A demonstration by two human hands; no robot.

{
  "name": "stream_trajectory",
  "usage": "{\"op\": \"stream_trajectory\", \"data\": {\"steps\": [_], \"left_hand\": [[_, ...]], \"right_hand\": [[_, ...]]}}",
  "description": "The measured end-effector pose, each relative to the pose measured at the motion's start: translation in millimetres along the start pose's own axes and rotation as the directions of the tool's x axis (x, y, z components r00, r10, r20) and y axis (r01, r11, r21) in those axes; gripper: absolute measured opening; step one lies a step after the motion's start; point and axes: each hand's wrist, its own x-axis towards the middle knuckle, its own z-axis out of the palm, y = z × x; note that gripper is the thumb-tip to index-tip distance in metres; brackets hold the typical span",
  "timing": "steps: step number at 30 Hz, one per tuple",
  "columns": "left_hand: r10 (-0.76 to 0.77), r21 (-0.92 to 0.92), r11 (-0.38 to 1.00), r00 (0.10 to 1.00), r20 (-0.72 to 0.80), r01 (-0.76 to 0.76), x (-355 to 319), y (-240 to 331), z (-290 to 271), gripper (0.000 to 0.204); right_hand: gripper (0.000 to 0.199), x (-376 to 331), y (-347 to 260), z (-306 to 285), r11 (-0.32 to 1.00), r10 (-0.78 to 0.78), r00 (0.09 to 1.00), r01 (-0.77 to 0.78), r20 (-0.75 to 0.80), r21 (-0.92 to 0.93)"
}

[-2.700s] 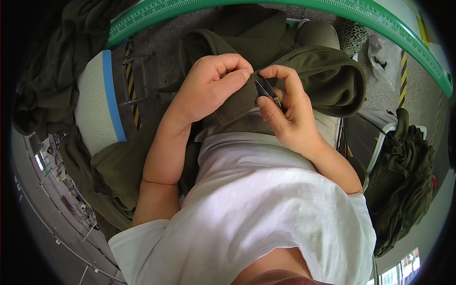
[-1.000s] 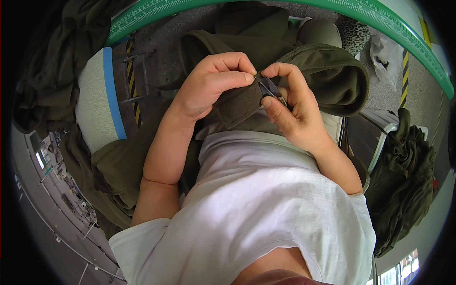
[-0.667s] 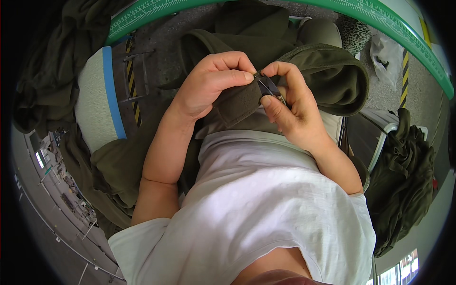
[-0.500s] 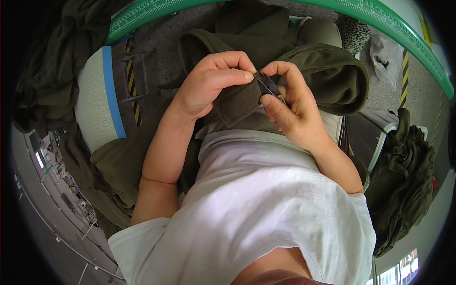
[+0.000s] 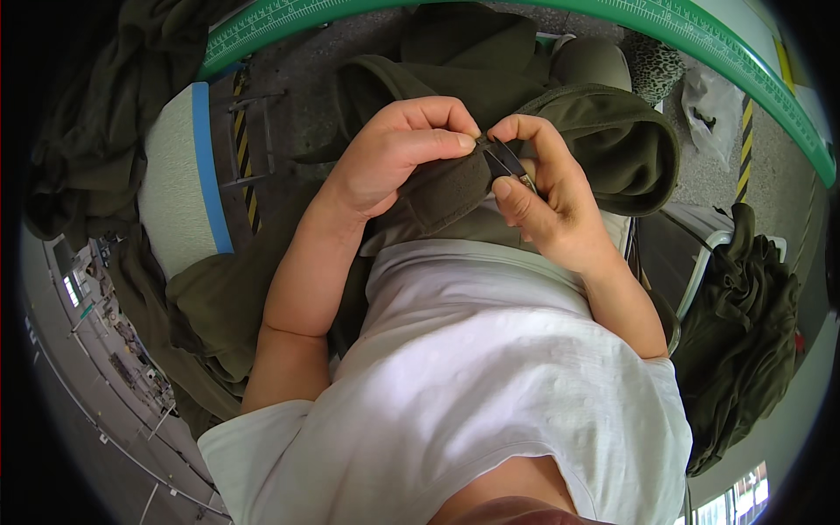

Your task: Inspect and trim excess threads from olive green textile garments using industrial snippers.

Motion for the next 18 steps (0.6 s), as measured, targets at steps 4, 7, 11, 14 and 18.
{"op": "stream_trajectory", "data": {"steps": [4, 7, 11, 14, 18], "left_hand": [[-0.009, -0.023, 1.0, 1.0, -0.001, 0.009, 0.2, 0.2, 0.5, 0.007], [-0.018, -0.047, 0.999, 1.0, -0.001, 0.018, 0.5, 0.9, 0.8, 0.007], [-0.025, -0.063, 0.998, 1.0, -0.004, 0.025, 1.5, -0.4, 0.3, 0.008], [-0.003, -0.048, 0.999, 1.0, -0.011, 0.003, 1.7, -0.3, 1.0, 0.008], [-0.023, -0.075, 0.997, 1.0, -0.009, 0.023, 1.7, -0.8, 0.0, 0.008]], "right_hand": [[0.039, -0.4, 0.2, 0.2, 1.0, -0.007, 1.0, 0.007, 0.001, 0.012], [0.04, -0.2, 0.3, 0.2, 1.0, -0.013, 1.0, 0.013, -0.002, 0.016], [0.042, -0.4, -0.2, 0.4, 1.0, -0.015, 1.0, 0.015, -0.002, 0.023], [0.042, -0.2, -0.3, -0.2, 0.999, -0.01, 1.0, 0.01, 0.003, 0.03], [0.042, -0.3, -0.3, -0.8, 0.999, -0.007, 1.0, 0.007, 0.007, 0.034]]}}
